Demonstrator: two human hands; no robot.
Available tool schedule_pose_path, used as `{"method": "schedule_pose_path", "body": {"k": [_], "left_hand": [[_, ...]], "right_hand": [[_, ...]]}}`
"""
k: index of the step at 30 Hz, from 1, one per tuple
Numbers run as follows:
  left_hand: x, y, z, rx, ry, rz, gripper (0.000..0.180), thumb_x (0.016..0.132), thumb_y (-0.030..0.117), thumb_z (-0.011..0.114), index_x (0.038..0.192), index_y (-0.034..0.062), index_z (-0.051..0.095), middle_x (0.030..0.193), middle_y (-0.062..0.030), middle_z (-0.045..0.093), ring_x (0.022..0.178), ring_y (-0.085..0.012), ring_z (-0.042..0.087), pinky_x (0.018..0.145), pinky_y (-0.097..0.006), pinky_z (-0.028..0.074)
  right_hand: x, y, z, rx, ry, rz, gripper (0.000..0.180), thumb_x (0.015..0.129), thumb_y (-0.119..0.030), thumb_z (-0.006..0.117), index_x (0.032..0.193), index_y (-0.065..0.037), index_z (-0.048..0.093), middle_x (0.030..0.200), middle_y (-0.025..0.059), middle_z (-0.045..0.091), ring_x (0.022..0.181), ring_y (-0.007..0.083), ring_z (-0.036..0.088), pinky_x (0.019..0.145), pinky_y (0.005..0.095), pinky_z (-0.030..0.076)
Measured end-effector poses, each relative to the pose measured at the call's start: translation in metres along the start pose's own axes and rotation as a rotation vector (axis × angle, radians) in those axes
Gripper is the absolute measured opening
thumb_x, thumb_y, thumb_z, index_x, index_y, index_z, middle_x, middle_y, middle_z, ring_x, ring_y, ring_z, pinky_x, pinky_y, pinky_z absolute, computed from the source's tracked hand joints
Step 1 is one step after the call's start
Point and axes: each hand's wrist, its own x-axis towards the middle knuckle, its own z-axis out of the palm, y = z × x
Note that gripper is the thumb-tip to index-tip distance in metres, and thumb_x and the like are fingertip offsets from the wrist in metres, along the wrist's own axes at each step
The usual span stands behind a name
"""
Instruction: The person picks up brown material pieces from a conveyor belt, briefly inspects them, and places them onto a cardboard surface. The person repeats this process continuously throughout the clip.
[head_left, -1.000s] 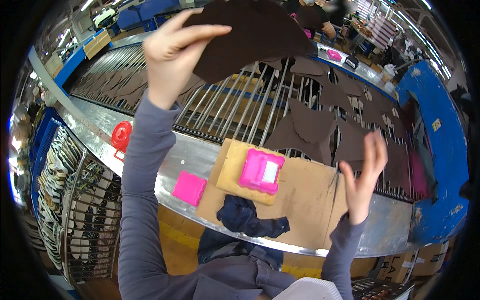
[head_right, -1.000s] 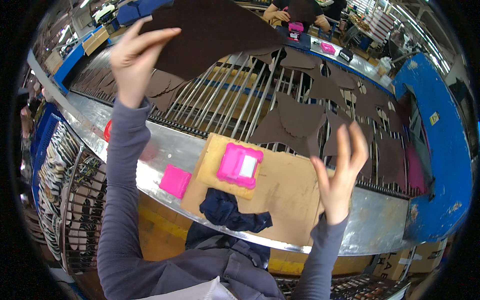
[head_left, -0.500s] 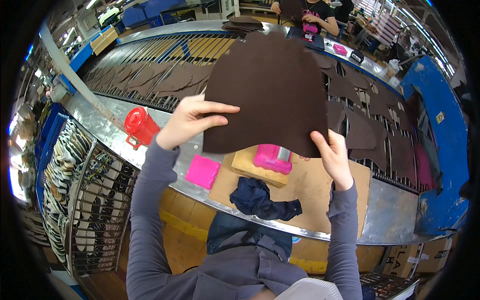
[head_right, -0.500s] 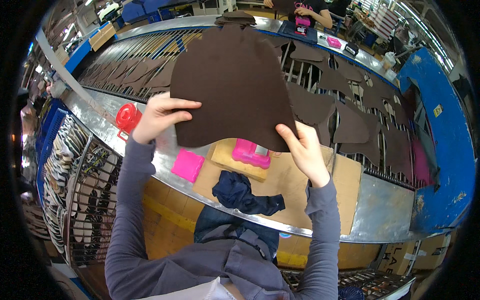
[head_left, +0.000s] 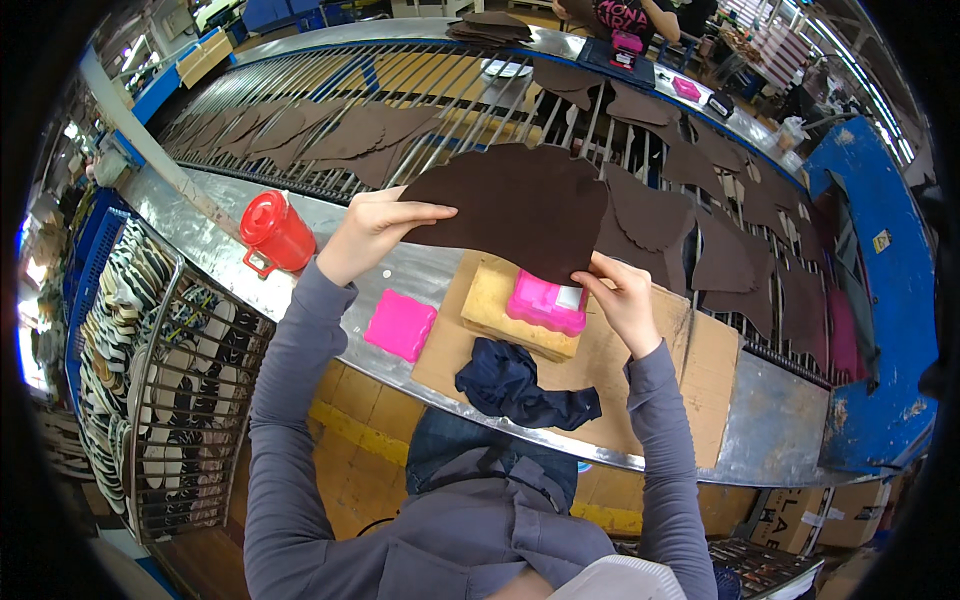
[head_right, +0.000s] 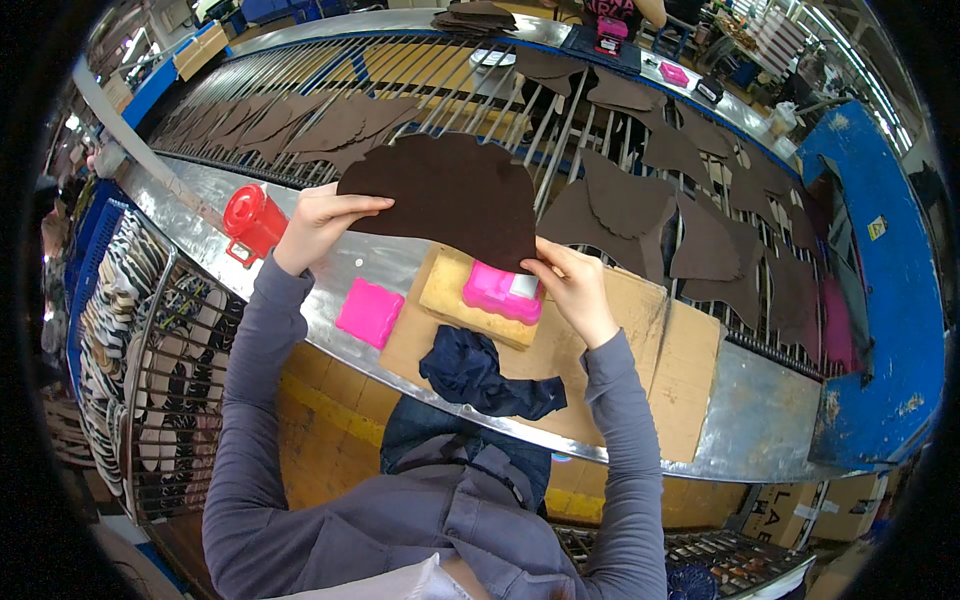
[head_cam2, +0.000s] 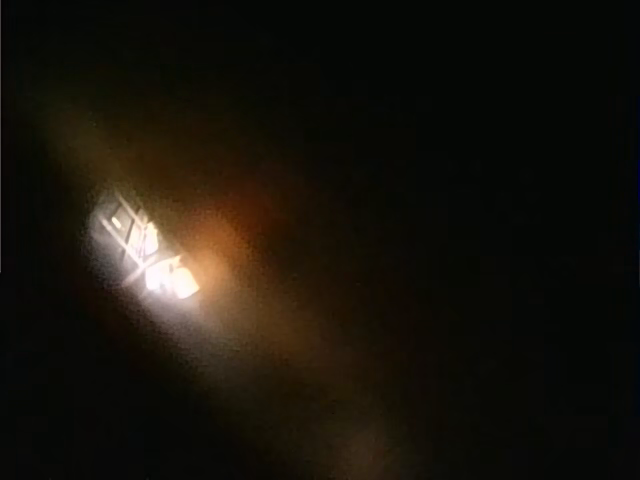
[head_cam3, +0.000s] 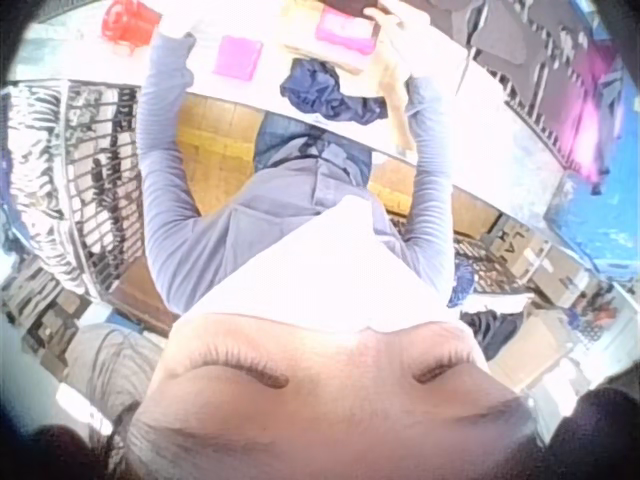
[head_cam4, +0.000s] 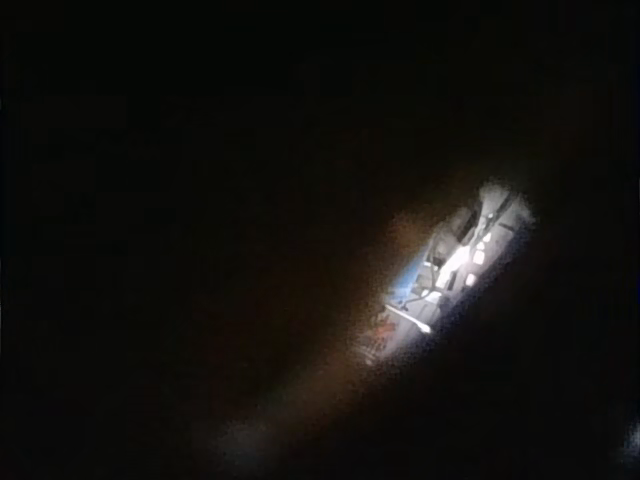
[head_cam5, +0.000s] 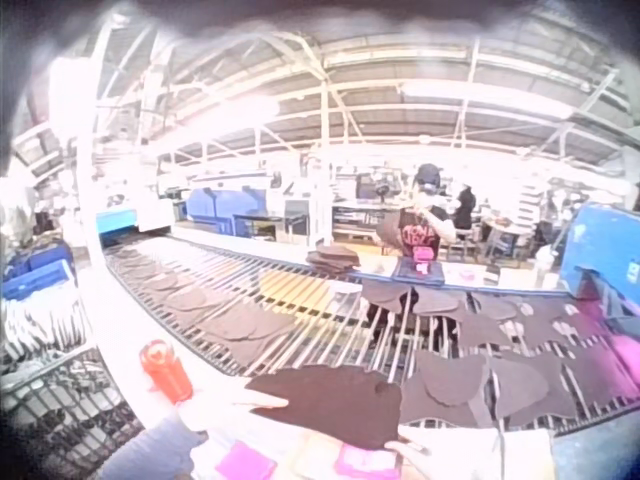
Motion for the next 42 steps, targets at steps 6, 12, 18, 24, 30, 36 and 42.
{"method": "schedule_pose_path", "body": {"k": [6, 12, 18, 24, 30, 36, 42], "left_hand": [[-0.001, -0.008, -0.008, 0.042, -0.029, 0.055, 0.033, 0.079, -0.010, 0.056, 0.104, 0.0043, 0.072, 0.100, -0.0120, 0.070, 0.087, -0.0226, 0.068, 0.074, -0.028, 0.053], [0.000, -0.008, -0.004, 0.013, -0.030, 0.062, 0.032, 0.079, -0.011, 0.056, 0.103, 0.0033, 0.071, 0.100, -0.0116, 0.070, 0.087, -0.0223, 0.068, 0.074, -0.029, 0.054], [0.017, -0.002, 0.018, -0.024, -0.107, 0.111, 0.033, 0.078, -0.009, 0.056, 0.103, 0.0051, 0.072, 0.100, -0.0123, 0.069, 0.086, -0.0243, 0.068, 0.075, -0.030, 0.054], [0.039, -0.004, 0.063, -0.088, -0.176, 0.290, 0.038, 0.076, -0.007, 0.057, 0.108, 0.0092, 0.070, 0.105, -0.0139, 0.066, 0.087, -0.0310, 0.066, 0.075, -0.032, 0.054], [0.060, 0.009, 0.105, -0.091, -0.301, 0.340, 0.039, 0.075, -0.004, 0.057, 0.107, 0.0126, 0.070, 0.102, -0.0121, 0.066, 0.087, -0.0326, 0.064, 0.075, -0.036, 0.053], [0.088, 0.038, 0.139, -0.172, -0.436, 0.378, 0.036, 0.075, -0.006, 0.059, 0.106, 0.0085, 0.068, 0.101, -0.0108, 0.067, 0.089, -0.0329, 0.064, 0.075, -0.038, 0.053], [0.110, 0.065, 0.176, -0.338, -0.528, 0.424, 0.037, 0.076, -0.010, 0.059, 0.109, 0.0052, 0.067, 0.099, -0.0140, 0.067, 0.088, -0.0319, 0.065, 0.076, -0.036, 0.052]], "right_hand": [[-0.001, 0.004, 0.010, -0.020, 0.049, -0.083, 0.022, 0.075, 0.000, 0.073, 0.097, 0.001, 0.068, 0.081, 0.0125, 0.069, 0.070, 0.0205, 0.068, 0.063, 0.0272, 0.051], [-0.007, 0.013, 0.011, -0.051, 0.060, -0.093, 0.020, 0.076, 0.000, 0.073, 0.095, 0.000, 0.068, 0.081, 0.0125, 0.069, 0.070, 0.0210, 0.068, 0.063, 0.0274, 0.051], [-0.029, 0.019, -0.008, -0.156, 0.154, -0.104, 0.021, 0.072, 0.000, 0.078, 0.090, 0.001, 0.067, 0.079, 0.0131, 0.069, 0.068, 0.0214, 0.068, 0.061, 0.0274, 0.050], [-0.077, 0.043, -0.024, -0.270, 0.246, 0.018, 0.017, 0.073, 0.000, 0.076, 0.088, 0.001, 0.067, 0.080, 0.0146, 0.068, 0.068, 0.0260, 0.067, 0.060, 0.0300, 0.051], [-0.122, 0.064, -0.028, -0.341, 0.349, 0.157, 0.015, 0.073, 0.000, 0.078, 0.077, 0.002, 0.064, 0.066, 0.0112, 0.062, 0.054, 0.0186, 0.057, 0.051, 0.0278, 0.042], [-0.157, 0.074, -0.050, -0.306, 0.442, 0.206, 0.015, 0.075, 0.003, 0.075, 0.089, 0.002, 0.068, 0.070, 0.0105, 0.066, 0.060, 0.0143, 0.061, 0.057, 0.0256, 0.046], [-0.182, 0.069, -0.108, -0.430, 0.494, 0.166, 0.014, 0.074, 0.004, 0.075, 0.083, 0.002, 0.065, 0.069, 0.0114, 0.064, 0.055, 0.0198, 0.057, 0.054, 0.0282, 0.044]]}}
